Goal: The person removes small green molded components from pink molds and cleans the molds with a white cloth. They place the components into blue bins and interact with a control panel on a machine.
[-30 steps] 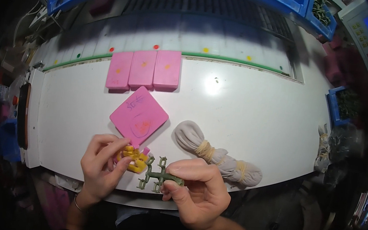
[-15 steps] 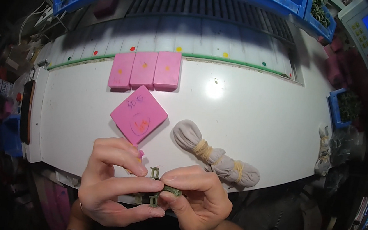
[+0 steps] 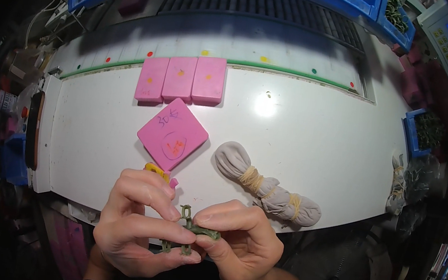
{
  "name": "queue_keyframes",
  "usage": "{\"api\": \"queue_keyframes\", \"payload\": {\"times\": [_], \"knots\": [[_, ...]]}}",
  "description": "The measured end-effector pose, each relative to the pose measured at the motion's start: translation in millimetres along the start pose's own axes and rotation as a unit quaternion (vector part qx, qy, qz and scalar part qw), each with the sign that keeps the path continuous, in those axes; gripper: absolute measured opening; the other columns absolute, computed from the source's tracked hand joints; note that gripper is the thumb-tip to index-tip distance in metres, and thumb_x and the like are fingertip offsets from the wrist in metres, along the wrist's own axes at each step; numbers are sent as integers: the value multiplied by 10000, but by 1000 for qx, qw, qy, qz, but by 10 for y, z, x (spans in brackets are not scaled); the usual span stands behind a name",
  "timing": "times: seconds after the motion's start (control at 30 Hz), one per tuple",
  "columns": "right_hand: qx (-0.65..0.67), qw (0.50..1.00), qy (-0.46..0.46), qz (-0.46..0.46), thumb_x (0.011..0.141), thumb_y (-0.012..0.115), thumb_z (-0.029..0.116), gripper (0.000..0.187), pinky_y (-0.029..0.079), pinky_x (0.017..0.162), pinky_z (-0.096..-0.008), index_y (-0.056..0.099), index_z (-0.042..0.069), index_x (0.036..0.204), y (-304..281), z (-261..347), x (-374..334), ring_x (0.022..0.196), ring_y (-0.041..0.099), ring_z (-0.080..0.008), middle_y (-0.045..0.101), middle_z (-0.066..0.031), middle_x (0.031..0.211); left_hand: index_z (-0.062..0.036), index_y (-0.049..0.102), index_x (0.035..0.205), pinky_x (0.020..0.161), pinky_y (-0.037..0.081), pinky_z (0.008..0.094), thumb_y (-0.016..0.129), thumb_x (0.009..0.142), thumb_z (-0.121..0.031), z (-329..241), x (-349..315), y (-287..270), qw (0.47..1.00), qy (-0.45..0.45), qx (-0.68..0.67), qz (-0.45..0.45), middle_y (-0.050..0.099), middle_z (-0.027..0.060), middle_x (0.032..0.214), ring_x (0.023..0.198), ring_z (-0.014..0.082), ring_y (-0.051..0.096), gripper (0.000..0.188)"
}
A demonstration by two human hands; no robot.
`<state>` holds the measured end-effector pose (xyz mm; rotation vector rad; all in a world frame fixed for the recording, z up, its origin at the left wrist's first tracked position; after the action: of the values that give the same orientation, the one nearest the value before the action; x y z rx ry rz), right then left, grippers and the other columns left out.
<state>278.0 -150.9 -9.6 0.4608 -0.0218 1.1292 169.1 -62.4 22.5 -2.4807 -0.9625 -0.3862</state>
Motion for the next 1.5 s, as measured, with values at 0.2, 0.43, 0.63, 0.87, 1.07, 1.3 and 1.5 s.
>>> {"api": "queue_keyframes", "payload": {"times": [0.2,0.43,0.63,0.87,1.07,1.3,1.5], "knots": [[30,999,12,-19,838,568,-82,200,522,607,-236,467,-101,1009,14,-20,-13,698,594,-149,563,-238,955,-103,683,879,740,410,318,815,621,-122,-2,-2,-3,1000,3,-14,-14,521,26,932,863,186,491,290],[-40,999,-13,9,831,567,-95,239,526,621,-252,459,-102,1044,-1,25,-13,713,606,-165,565,-231,951,-98,665,991,656,388,271,801,630,-90,31,-21,-15,1000,7,-19,-11,535,42,993,841,173,508,385],[-288,945,-150,39,752,643,-99,388,503,589,-263,472,-39,1095,58,220,-14,675,604,-225,592,-195,884,-29,613,1069,639,428,254,801,640,-73,88,-72,-35,994,-59,-40,-77,515,112,1082,874,183,529,471],[-308,933,-184,38,713,669,-117,449,516,586,-268,474,-47,1110,131,216,-30,710,613,-230,578,-200,918,38,554,1121,694,489,276,769,646,15,187,-155,68,982,-89,-140,-92,553,157,1065,888,221,575,522],[-416,886,-196,53,858,565,45,286,486,543,-222,403,43,1094,174,216,-42,684,594,-165,527,-146,927,35,560,1111,747,503,298,752,651,37,162,-163,30,992,-56,-65,-92,605,153,1024,880,241,609,498],[-266,949,-167,18,714,657,-127,391,524,612,-273,497,-66,1066,75,158,-22,753,623,-235,581,-209,934,37,567,1102,740,503,299,744,660,38,152,-124,47,994,-32,-61,-86,610,151,1019,871,242,615,476],[-152,987,-55,-22,743,648,-109,322,501,716,-285,508,-103,1033,-40,22,-27,813,608,-222,592,-221,908,61,548,1087,793,480,330,748,680,-27,176,-125,23,997,-27,-39,-66,584,164,1001,873,237,600,462]]}}
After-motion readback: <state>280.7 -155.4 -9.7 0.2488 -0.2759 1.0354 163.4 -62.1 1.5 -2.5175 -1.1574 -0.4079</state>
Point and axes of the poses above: each hand's wrist, its own x-axis towards the middle knuckle, its own y-axis out of the palm, z = x × y, the point moved 6 cm from there along x, towards the middle knuckle
